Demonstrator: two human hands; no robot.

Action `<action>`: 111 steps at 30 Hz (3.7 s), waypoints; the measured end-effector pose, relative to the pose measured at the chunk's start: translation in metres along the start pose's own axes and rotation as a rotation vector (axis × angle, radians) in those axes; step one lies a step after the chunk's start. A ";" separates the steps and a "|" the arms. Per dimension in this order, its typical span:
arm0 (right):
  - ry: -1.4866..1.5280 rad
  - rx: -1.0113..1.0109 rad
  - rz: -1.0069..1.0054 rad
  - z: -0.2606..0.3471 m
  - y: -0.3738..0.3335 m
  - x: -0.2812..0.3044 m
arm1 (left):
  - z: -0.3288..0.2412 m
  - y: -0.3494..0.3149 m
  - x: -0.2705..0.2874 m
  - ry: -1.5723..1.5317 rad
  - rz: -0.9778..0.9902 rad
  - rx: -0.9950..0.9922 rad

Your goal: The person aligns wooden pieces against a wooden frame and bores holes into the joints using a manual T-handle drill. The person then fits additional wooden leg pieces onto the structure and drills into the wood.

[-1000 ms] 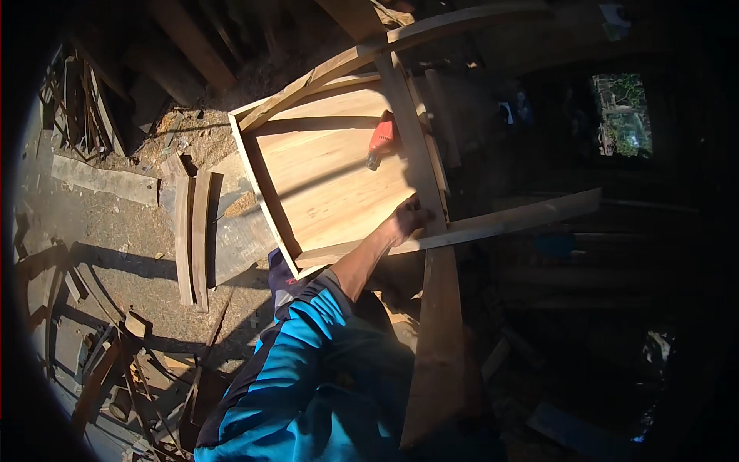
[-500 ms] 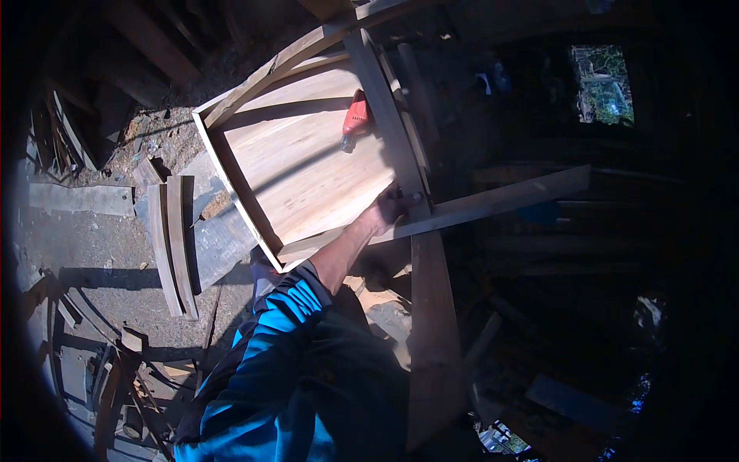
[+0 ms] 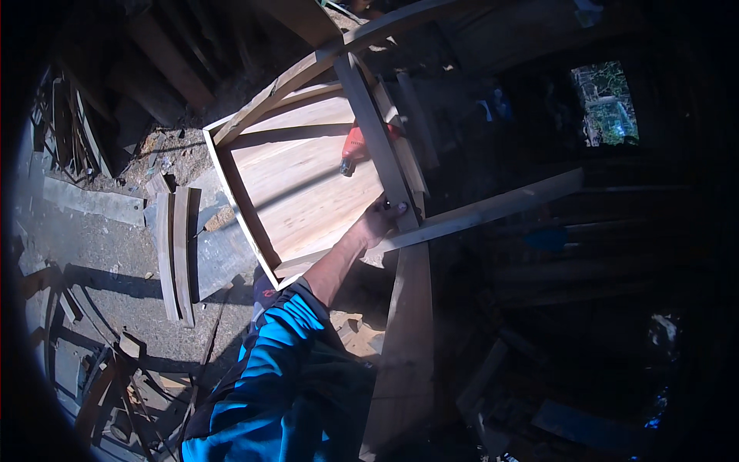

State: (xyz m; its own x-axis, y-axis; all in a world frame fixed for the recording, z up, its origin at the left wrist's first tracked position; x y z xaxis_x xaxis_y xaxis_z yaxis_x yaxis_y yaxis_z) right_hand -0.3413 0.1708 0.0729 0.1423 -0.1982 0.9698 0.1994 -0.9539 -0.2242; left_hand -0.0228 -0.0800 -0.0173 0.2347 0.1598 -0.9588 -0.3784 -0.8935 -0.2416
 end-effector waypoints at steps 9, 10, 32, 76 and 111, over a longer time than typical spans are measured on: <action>0.054 0.026 0.118 0.049 0.026 0.054 | -0.009 -0.008 0.001 0.130 -0.081 -0.068; 0.051 0.014 0.105 0.043 0.023 0.052 | -0.007 -0.006 -0.004 0.101 -0.062 -0.047; -0.204 0.130 -0.082 0.011 0.019 0.083 | -0.010 -0.007 -0.001 0.274 -0.012 0.002; 0.253 0.077 -0.405 -0.033 -0.001 0.022 | -0.010 -0.018 -0.032 0.494 -0.541 0.069; 0.640 -0.015 -0.321 -0.020 -0.006 0.017 | -0.008 -0.015 -0.023 0.636 -0.679 0.085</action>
State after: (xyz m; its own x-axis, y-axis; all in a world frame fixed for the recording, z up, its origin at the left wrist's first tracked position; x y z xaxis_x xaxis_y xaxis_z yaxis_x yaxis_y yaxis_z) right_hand -0.3591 0.1690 0.0930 -0.5184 0.0041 0.8551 0.1220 -0.9894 0.0787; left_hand -0.0156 -0.0738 0.0093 0.8663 0.3540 -0.3526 -0.0394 -0.6552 -0.7545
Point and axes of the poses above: each hand's wrist, its own y-axis towards the middle knuckle, its own x-axis out of the back of the hand, z = x × y, the point moved 6 cm from there along y, towards the middle knuckle, and after that the axes turned 10 degrees about x, right-handed, at the moved point
